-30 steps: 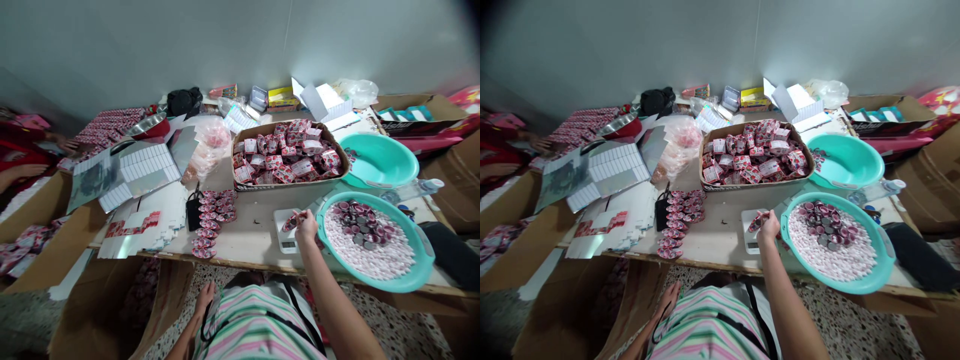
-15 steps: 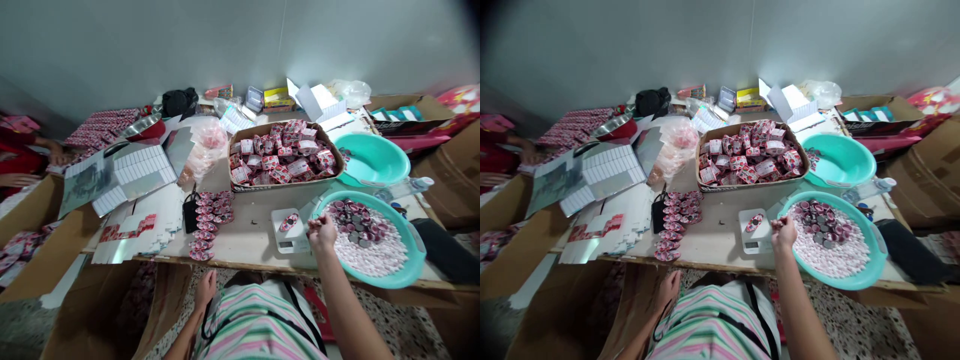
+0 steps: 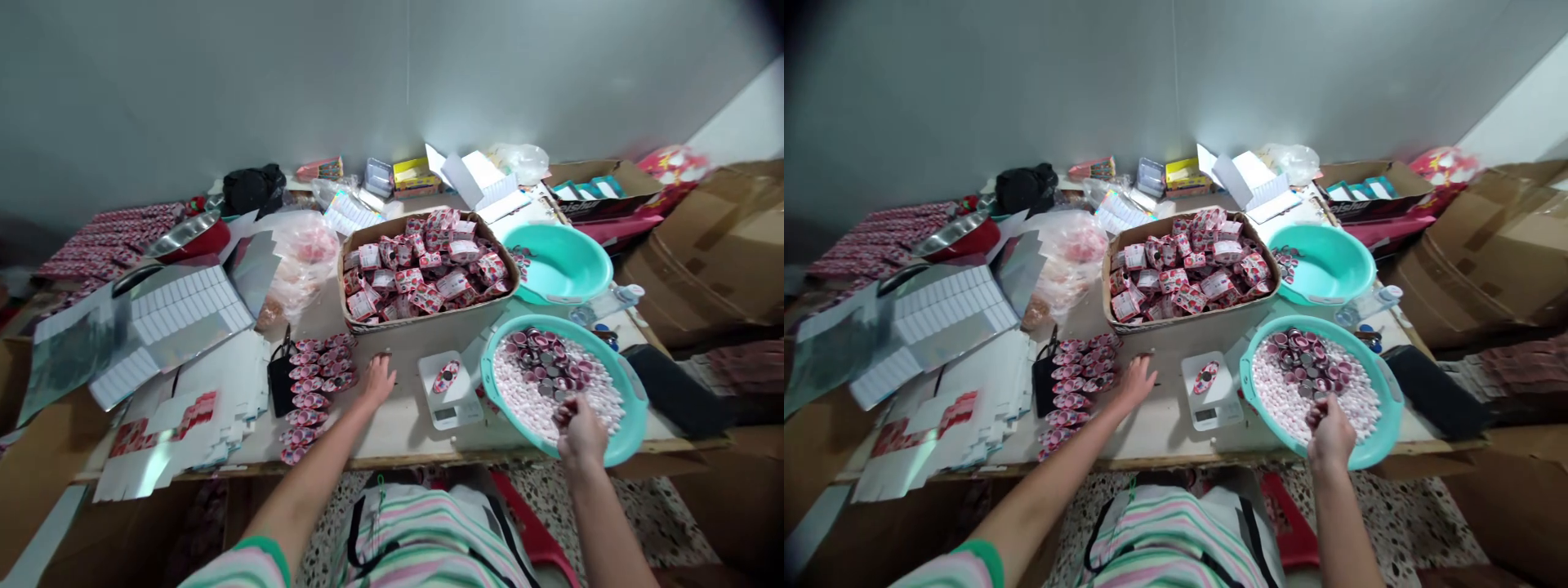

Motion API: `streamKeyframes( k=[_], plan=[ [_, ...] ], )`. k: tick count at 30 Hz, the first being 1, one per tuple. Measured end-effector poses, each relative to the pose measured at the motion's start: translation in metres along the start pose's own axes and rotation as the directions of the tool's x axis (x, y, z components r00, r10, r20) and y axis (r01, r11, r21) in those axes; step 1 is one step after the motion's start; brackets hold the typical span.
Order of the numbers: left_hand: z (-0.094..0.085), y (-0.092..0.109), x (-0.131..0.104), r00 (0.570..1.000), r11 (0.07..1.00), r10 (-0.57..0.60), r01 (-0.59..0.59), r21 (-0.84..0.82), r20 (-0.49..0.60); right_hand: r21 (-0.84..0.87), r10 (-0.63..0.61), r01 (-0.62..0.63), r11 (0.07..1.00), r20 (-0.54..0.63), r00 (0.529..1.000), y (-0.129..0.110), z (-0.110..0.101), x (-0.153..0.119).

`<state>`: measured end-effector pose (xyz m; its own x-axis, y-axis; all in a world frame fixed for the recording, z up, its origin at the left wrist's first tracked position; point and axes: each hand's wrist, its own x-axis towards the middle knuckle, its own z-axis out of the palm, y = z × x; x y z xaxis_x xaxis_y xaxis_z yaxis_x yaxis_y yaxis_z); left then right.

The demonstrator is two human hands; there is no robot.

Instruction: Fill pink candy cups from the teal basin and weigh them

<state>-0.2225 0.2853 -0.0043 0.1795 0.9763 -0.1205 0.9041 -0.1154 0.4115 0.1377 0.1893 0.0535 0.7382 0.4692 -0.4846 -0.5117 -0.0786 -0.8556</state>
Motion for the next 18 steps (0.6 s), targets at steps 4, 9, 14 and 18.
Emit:
streamKeyframes(
  k=[4, 9, 14, 18],
  plan=[
    [0.018, 0.011, 0.037, 0.998, 0.997, -0.047, 0.044, 0.071, 0.049, -0.135, 0.029, -0.030, 0.990, -0.007, 1.000, -0.004, -0.021, 0.002],
    [0.034, 0.012, 0.056, 0.985, 0.986, -0.140, 0.130, 0.100, 0.100, -0.271, 0.125, -0.123, 0.955, -0.008, 0.992, -0.007, -0.036, 0.013],
    [0.043, 0.009, 0.062, 0.971, 0.975, -0.222, 0.219, 0.040, 0.094, -0.550, 0.204, -0.144, 0.823, 0.049, 0.978, -0.006, -0.042, 0.036],
    [0.047, 0.016, 0.035, 0.969, 0.967, -0.245, 0.247, -0.065, 0.031, -0.654, 0.218, -0.063, 0.754, 0.159, 0.963, -0.005, -0.044, 0.050]
  ],
)
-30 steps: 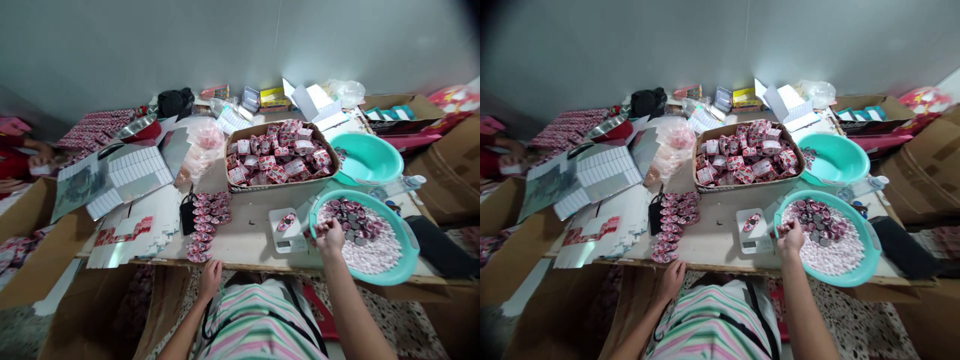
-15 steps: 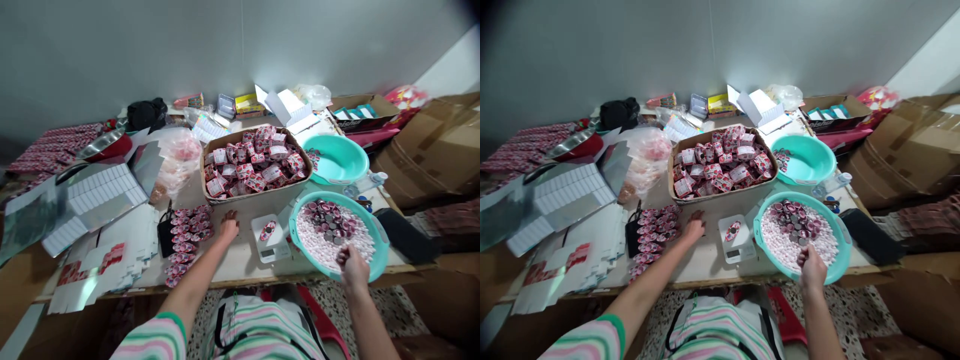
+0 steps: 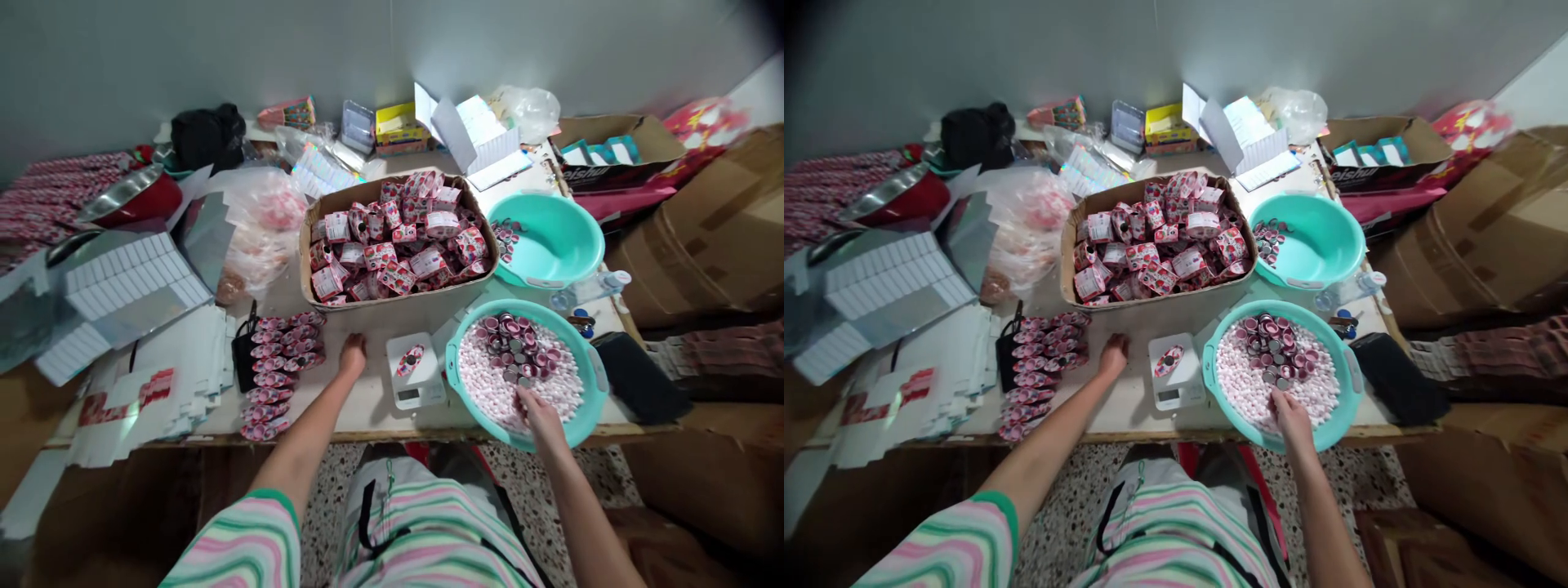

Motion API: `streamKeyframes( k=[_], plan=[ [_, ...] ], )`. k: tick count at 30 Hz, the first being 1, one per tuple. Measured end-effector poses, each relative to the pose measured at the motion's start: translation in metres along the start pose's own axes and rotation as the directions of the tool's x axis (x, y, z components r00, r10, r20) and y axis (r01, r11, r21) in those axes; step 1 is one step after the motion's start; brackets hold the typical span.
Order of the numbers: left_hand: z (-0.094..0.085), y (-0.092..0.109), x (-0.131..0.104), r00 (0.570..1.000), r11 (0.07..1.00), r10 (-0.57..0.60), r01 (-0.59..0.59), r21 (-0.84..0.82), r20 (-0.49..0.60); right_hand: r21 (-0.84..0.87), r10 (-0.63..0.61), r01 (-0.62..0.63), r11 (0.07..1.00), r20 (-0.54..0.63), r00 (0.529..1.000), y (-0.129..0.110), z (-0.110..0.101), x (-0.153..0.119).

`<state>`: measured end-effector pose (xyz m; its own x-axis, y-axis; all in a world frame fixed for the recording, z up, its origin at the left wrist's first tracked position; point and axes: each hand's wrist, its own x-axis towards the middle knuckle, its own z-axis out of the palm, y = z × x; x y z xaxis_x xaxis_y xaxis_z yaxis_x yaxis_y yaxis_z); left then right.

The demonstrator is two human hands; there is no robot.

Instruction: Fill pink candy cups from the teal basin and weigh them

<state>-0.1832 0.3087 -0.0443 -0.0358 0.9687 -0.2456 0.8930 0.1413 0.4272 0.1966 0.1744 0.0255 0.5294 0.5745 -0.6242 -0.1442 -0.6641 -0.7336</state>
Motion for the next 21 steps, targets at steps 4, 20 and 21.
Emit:
streamKeyframes(
  k=[4, 20, 21],
  plan=[
    [0.008, 0.012, -0.071, 0.998, 0.993, 0.002, -0.008, -0.122, -0.056, -0.019, -0.029, 0.031, 0.999, 0.063, 0.998, 0.000, -0.005, 0.011],
    [0.078, 0.084, -0.189, 0.998, 0.980, 0.001, 0.011, -0.198, 0.061, -0.111, -0.164, 0.198, 0.974, 0.256, 0.953, -0.025, -0.028, 0.036],
    [0.079, 0.084, -0.190, 0.998, 0.980, -0.002, 0.014, -0.198, 0.060, -0.117, -0.167, 0.204, 0.972, 0.264, 0.950, -0.025, -0.031, 0.037]
  ],
)
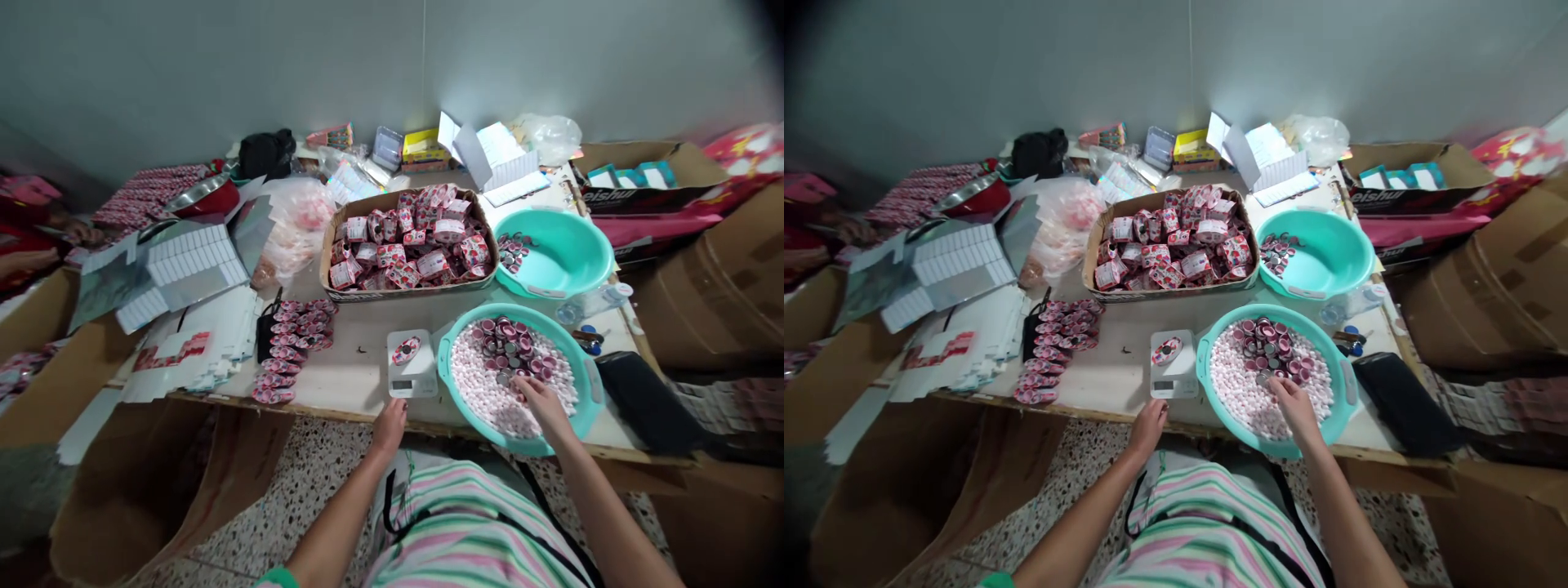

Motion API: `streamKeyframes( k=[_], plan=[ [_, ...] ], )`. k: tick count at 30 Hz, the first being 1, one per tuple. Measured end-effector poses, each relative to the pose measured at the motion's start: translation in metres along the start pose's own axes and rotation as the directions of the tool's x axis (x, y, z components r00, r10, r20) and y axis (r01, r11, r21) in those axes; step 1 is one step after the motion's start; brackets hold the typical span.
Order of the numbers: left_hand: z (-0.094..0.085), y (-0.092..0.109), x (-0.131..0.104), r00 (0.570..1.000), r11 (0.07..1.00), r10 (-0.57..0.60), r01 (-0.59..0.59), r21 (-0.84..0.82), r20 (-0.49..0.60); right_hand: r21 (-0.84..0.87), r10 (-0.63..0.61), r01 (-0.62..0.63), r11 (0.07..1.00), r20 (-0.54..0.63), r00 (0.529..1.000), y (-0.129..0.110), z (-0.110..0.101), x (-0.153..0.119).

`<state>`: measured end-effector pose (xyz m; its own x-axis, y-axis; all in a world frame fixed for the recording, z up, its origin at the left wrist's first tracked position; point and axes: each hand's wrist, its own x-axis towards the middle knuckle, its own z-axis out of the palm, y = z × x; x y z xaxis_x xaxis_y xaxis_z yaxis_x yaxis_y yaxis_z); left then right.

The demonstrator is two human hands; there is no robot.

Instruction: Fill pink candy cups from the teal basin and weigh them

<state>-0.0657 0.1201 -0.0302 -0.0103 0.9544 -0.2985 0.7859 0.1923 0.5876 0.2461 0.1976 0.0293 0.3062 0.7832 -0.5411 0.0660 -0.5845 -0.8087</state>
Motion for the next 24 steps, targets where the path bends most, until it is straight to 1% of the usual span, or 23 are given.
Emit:
streamKeyframes(
  k=[3, 6, 8, 10, 12, 13, 15, 17, 18, 19, 20, 21, 22, 23, 24],
  plan=[
    [0.002, 0.003, -0.004, 0.999, 1.000, -0.021, 0.020, -0.013, -0.029, -0.010, -0.032, 0.033, 0.999, 0.029, 0.999, 0.001, -0.010, 0.002],
    [0.002, 0.008, -0.005, 0.997, 0.999, -0.030, 0.027, -0.040, -0.067, -0.009, -0.050, 0.051, 0.999, 0.022, 0.998, 0.000, -0.017, 0.004],
    [0.000, 0.012, -0.006, 0.996, 0.998, -0.017, 0.012, -0.062, -0.082, -0.009, -0.065, 0.065, 0.998, 0.017, 0.998, 0.000, -0.019, 0.005],
    [-0.003, 0.021, -0.008, 0.995, 0.996, 0.009, -0.017, -0.087, -0.095, -0.013, -0.094, 0.094, 0.995, 0.033, 0.995, 0.001, -0.019, 0.006],
    [-0.009, 0.038, -0.008, 0.993, 0.993, 0.041, -0.053, -0.109, -0.109, -0.016, -0.126, 0.127, 0.992, 0.054, 0.991, 0.006, -0.017, 0.008],
    [-0.013, 0.050, -0.008, 0.991, 0.989, 0.060, -0.074, -0.124, -0.119, -0.019, -0.139, 0.141, 0.990, 0.065, 0.988, 0.008, -0.016, 0.008],
    [-0.023, 0.084, -0.006, 0.983, 0.976, 0.109, -0.134, -0.172, -0.147, -0.027, -0.161, 0.164, 0.986, 0.078, 0.984, 0.014, -0.014, 0.010],
    [-0.032, 0.121, -0.002, 0.960, 0.927, 0.194, -0.246, -0.284, -0.200, -0.051, -0.183, 0.188, 0.981, 0.089, 0.979, 0.018, -0.012, 0.011],
    [-0.036, 0.138, 0.000, 0.947, 0.897, 0.247, -0.303, -0.323, -0.204, -0.066, -0.192, 0.199, 0.978, 0.093, 0.977, 0.020, -0.012, 0.011],
    [-0.039, 0.152, 0.003, 0.934, 0.872, 0.293, -0.348, -0.345, -0.202, -0.080, -0.199, 0.207, 0.975, 0.096, 0.975, 0.021, -0.013, 0.010],
    [-0.040, 0.161, 0.005, 0.924, 0.858, 0.323, -0.377, -0.349, -0.204, -0.100, -0.207, 0.217, 0.971, 0.099, 0.973, 0.022, -0.014, 0.009],
    [-0.040, 0.165, 0.008, 0.919, 0.854, 0.335, -0.390, -0.345, -0.208, -0.125, -0.218, 0.230, 0.965, 0.099, 0.971, 0.022, -0.016, 0.008],
    [-0.039, 0.163, 0.011, 0.919, 0.861, 0.323, -0.384, -0.333, -0.224, -0.154, -0.234, 0.247, 0.957, 0.098, 0.967, 0.022, -0.018, 0.006],
    [-0.037, 0.157, 0.014, 0.923, 0.877, 0.286, -0.360, -0.318, -0.257, -0.184, -0.254, 0.268, 0.946, 0.093, 0.963, 0.022, -0.021, 0.004],
    [-0.036, 0.146, 0.017, 0.923, 0.901, 0.226, -0.320, -0.294, -0.311, -0.214, -0.278, 0.290, 0.933, 0.083, 0.957, 0.022, -0.024, 0.001]
  ],
)
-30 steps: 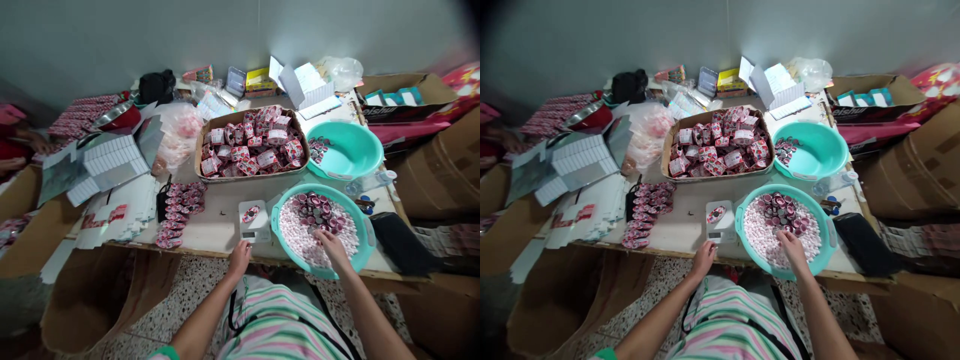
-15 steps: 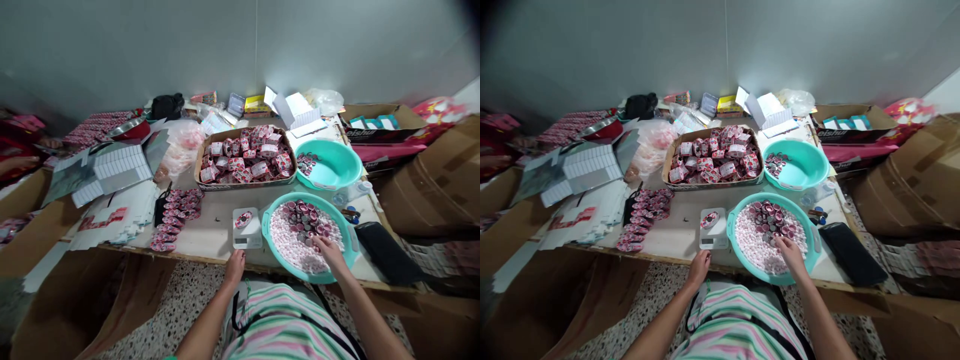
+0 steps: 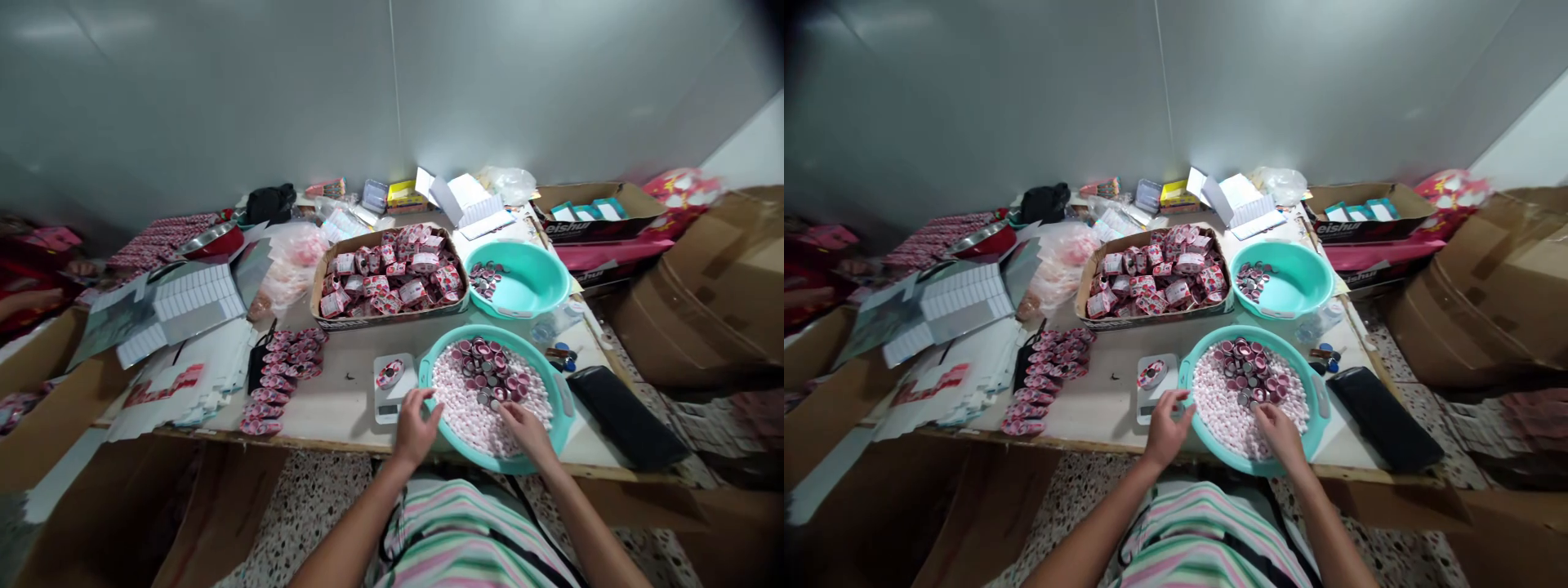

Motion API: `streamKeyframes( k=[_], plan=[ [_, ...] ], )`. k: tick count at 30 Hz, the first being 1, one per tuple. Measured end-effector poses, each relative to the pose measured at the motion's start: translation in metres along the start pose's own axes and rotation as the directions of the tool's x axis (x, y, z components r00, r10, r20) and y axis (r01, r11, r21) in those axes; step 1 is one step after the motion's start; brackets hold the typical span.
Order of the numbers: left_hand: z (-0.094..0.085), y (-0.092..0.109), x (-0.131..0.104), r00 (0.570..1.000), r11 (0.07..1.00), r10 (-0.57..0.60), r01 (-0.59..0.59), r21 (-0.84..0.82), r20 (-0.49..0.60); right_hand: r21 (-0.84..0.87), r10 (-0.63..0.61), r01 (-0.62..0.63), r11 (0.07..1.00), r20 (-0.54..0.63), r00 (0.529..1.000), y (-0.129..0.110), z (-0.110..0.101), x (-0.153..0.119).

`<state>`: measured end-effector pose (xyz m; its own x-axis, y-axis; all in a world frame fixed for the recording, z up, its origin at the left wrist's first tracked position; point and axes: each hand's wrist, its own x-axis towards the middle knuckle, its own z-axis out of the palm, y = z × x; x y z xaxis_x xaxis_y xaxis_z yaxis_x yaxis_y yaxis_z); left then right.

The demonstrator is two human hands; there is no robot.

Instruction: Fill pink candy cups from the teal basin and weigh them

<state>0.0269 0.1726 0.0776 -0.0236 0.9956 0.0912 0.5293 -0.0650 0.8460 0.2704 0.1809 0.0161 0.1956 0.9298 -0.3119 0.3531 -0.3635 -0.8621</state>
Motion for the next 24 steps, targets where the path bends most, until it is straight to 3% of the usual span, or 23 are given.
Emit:
streamKeyframes(
  k=[2, 3, 6, 10, 14, 18, 21, 22, 24],
  plan=[
    [-0.009, -0.029, 0.000, 0.974, 0.990, -0.081, 0.103, 0.094, -0.211, -0.041, -0.049, 0.048, 0.998, -0.040, 0.998, -0.001, -0.006, -0.005],
    [-0.015, -0.043, 0.000, 0.934, 0.975, -0.095, 0.158, 0.159, -0.343, -0.048, -0.073, 0.070, 0.996, -0.056, 0.996, -0.002, -0.008, -0.008],
    [-0.035, -0.079, 0.007, 0.867, 0.951, -0.100, 0.228, 0.209, -0.488, -0.051, -0.134, 0.130, 0.990, -0.074, 0.988, -0.005, -0.014, -0.015],
    [-0.041, -0.106, 0.029, 0.924, 0.928, -0.069, 0.197, 0.316, -0.375, -0.034, -0.161, 0.158, 0.987, -0.075, 0.984, -0.009, -0.016, -0.018],
    [-0.025, -0.119, 0.050, 0.952, 0.925, -0.199, 0.260, 0.275, -0.231, -0.023, -0.182, 0.181, 0.983, -0.065, 0.981, -0.012, -0.015, -0.017],
    [-0.029, -0.099, 0.058, 0.957, 0.939, -0.197, 0.247, 0.239, -0.213, -0.044, -0.228, 0.226, 0.973, -0.060, 0.972, -0.011, -0.015, -0.016],
    [-0.045, -0.058, 0.057, 0.981, 0.971, 0.002, 0.045, 0.234, -0.195, -0.038, -0.239, 0.238, 0.971, -0.054, 0.969, -0.009, -0.014, -0.018],
    [-0.050, -0.044, 0.057, 0.978, 0.971, 0.105, -0.062, 0.230, -0.180, -0.034, -0.238, 0.237, 0.971, -0.050, 0.970, -0.009, -0.012, -0.018],
    [-0.052, -0.020, 0.057, 0.970, 0.962, 0.199, -0.167, 0.218, -0.137, -0.036, -0.237, 0.236, 0.971, -0.038, 0.971, -0.009, -0.008, -0.019]
  ],
)
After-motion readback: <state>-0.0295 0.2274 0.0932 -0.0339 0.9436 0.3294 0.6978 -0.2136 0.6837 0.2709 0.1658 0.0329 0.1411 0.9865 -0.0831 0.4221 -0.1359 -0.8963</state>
